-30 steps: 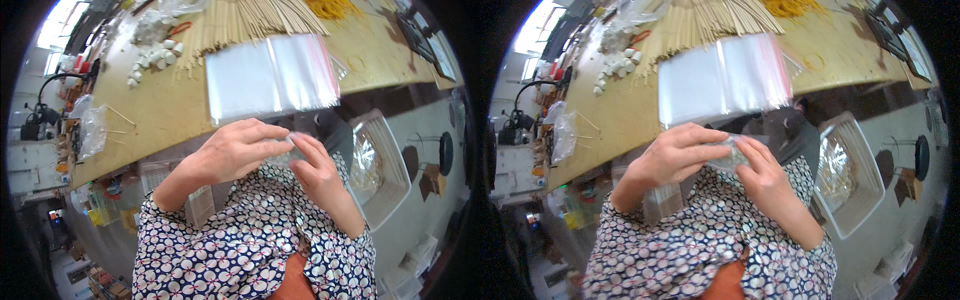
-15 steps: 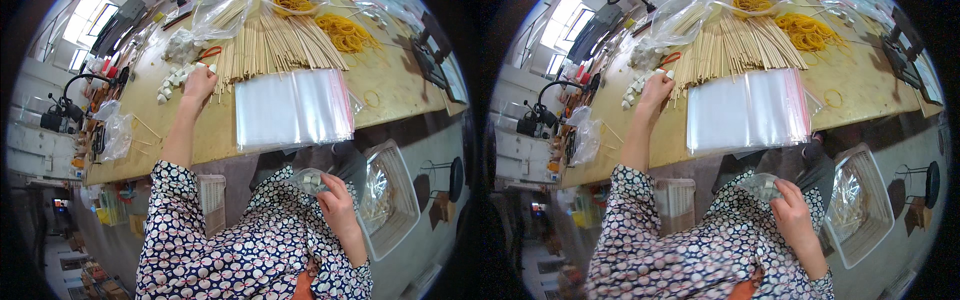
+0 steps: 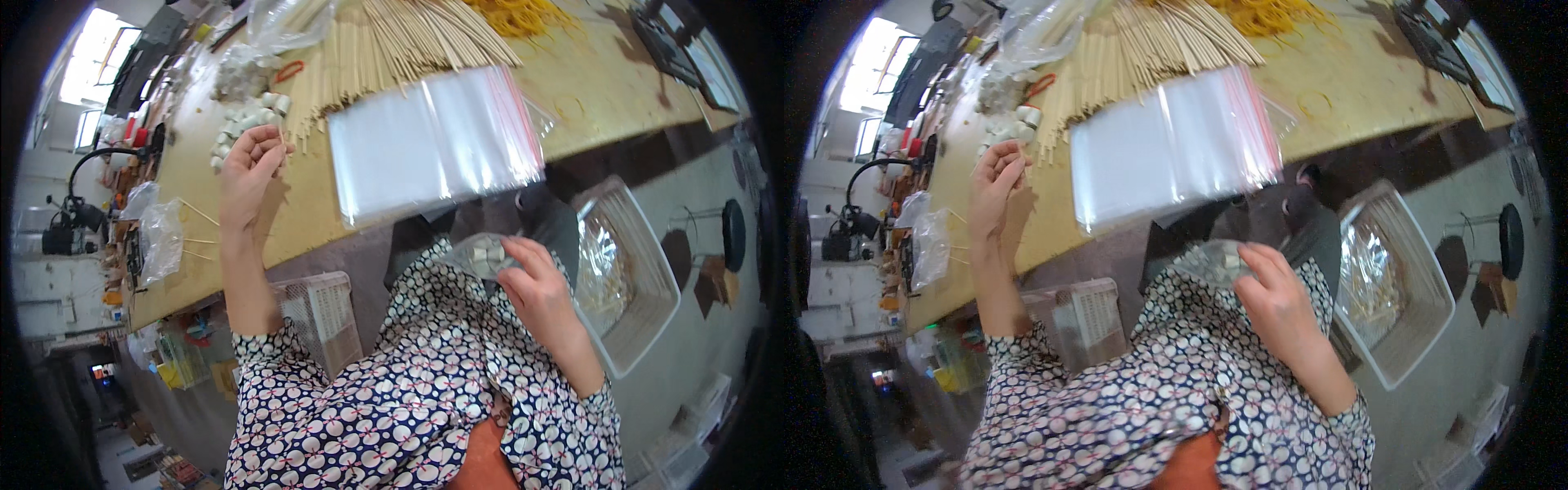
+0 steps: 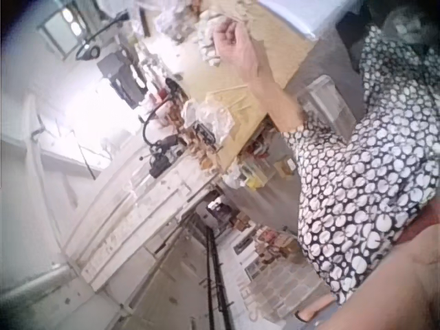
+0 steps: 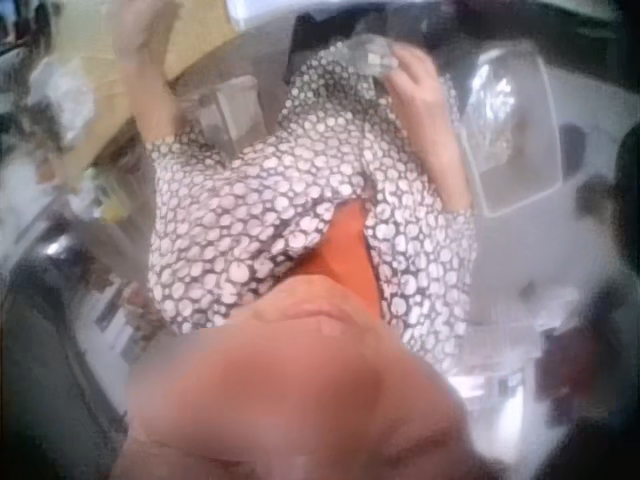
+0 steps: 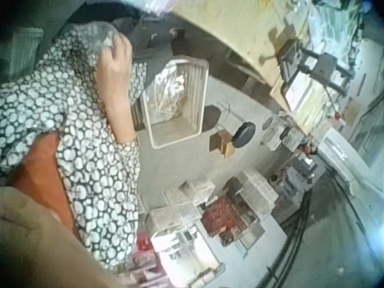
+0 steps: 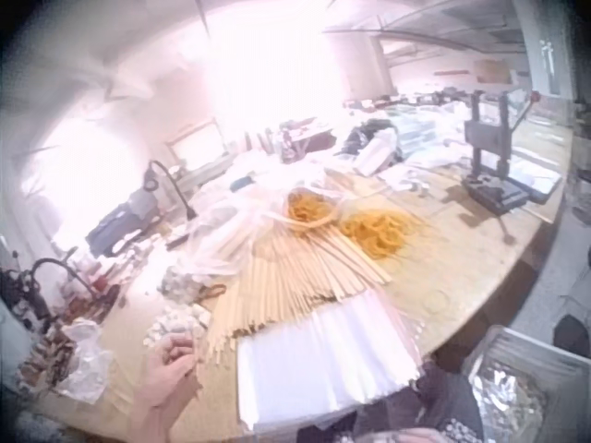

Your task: The person assembles small craft kits by placing wooden sticks, white cylindrical pieces, and yellow rubber bands into clear plastic bags. They repeatedly open bags, insert items one by one, and seal them, working at a cluttered table with multiple supplies.

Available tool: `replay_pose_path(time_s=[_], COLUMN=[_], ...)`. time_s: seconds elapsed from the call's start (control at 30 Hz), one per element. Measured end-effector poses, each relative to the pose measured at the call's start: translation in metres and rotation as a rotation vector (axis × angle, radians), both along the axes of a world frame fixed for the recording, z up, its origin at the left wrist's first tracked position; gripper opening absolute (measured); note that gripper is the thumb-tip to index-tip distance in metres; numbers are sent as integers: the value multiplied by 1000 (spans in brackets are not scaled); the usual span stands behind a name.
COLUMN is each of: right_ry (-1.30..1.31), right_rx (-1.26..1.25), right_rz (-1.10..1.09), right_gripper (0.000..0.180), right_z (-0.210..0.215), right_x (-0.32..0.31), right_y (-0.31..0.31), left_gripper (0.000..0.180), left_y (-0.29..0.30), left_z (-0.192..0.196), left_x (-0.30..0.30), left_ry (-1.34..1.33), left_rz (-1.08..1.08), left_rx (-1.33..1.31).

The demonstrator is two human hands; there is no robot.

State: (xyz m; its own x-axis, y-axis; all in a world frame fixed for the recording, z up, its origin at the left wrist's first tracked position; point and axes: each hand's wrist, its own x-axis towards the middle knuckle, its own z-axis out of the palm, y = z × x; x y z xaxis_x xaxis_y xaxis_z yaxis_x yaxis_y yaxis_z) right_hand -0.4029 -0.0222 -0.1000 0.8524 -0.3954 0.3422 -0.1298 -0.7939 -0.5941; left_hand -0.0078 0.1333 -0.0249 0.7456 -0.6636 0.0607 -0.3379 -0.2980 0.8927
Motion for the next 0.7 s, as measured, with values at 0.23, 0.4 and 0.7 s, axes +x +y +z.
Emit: replay_pose_path(time_s=[0.23,0.4,0.7], right_ry=[-2,-15,-1], right_rx=[-32,1,-15], right_rz=[48,62,-14], right_gripper=[11,11,12], right_z=[6,12,5], right_x=[8,7,-12], right_y=[-3,-2,-7], left_gripper=[17,21,3], left_y=[-23,-45,-82], left_z=[-17,-51,0], left_x=[-160,-198,-104], left_ry=[422,118,-235], left_rz=[-465,-509,-258], left_rx=[-148,-48,1])
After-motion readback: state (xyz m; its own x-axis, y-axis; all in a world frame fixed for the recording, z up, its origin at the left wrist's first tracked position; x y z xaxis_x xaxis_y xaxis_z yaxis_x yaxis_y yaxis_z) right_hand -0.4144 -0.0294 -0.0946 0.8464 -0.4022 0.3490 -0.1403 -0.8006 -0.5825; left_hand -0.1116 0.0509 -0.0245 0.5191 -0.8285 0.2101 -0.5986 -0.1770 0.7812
